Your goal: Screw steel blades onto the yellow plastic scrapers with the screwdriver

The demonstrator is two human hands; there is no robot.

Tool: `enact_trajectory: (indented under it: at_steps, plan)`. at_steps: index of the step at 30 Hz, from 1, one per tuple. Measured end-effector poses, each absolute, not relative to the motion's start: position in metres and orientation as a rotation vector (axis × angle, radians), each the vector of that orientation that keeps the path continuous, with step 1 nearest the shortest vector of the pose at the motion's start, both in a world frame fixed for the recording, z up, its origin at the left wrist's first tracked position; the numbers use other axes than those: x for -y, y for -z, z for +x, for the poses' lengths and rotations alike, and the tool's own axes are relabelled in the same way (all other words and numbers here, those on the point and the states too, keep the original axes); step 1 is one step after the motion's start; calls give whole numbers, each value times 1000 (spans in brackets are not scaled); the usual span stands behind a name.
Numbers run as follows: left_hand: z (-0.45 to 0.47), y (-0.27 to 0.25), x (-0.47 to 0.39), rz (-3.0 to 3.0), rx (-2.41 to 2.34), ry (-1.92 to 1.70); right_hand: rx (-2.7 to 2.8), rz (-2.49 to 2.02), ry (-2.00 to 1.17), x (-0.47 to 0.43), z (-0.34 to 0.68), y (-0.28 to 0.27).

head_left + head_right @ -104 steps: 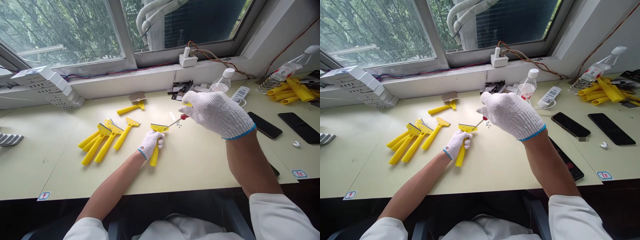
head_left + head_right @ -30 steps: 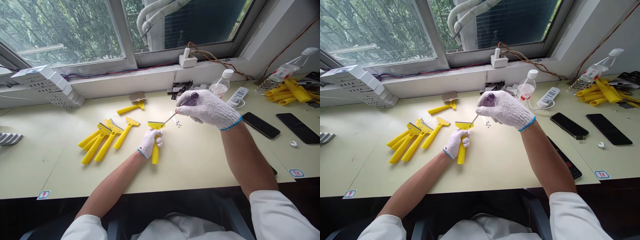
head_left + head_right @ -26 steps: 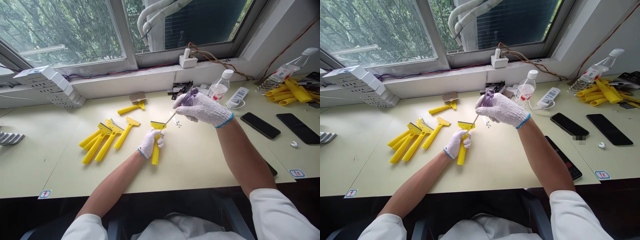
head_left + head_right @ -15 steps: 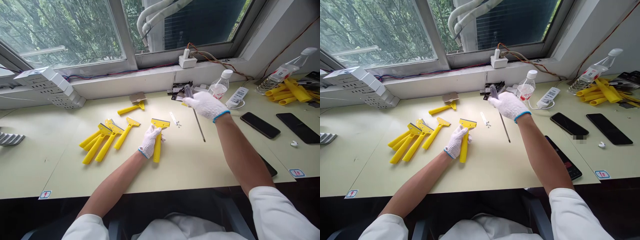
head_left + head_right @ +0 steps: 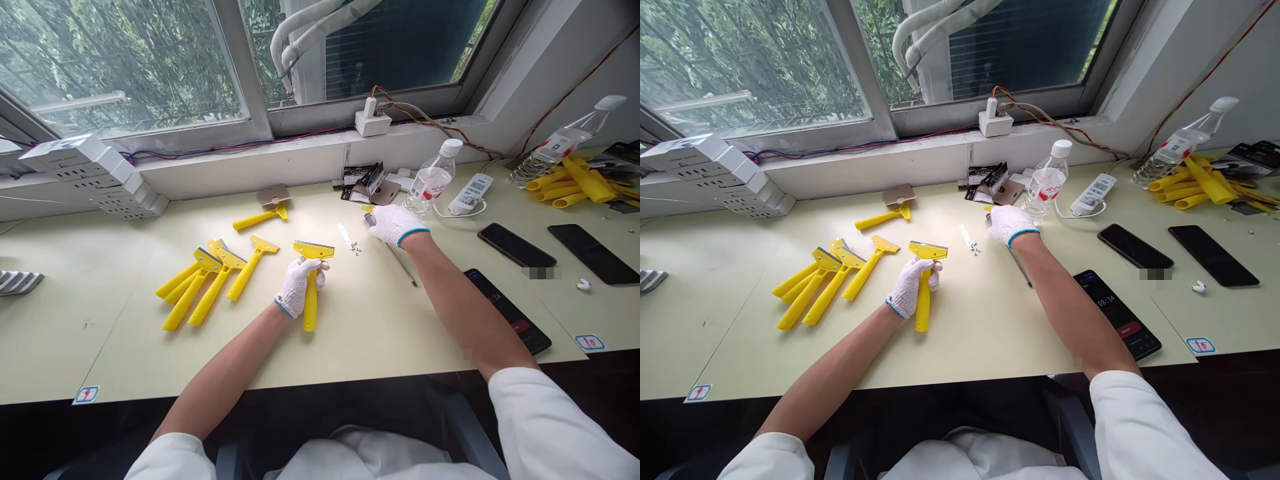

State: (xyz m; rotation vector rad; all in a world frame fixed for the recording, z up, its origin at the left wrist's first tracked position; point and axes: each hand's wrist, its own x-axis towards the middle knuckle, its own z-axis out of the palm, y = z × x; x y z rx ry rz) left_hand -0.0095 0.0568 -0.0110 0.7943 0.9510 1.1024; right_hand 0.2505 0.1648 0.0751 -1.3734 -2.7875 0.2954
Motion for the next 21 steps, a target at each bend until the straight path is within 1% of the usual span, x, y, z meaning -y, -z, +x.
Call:
enact_trajectory:
  at_steps: [7, 13, 21]
  plan:
    - [-7, 11, -57, 831, -1000, -1112, 2881, -1550, -399, -153, 223, -62]
    - [-7, 12, -56, 846, -1008, -1099, 3020, -1671, -448, -156, 208, -62]
    - [-6, 12, -56, 882, -1034, -1104, 3083, -1676, -404, -148, 204, -68]
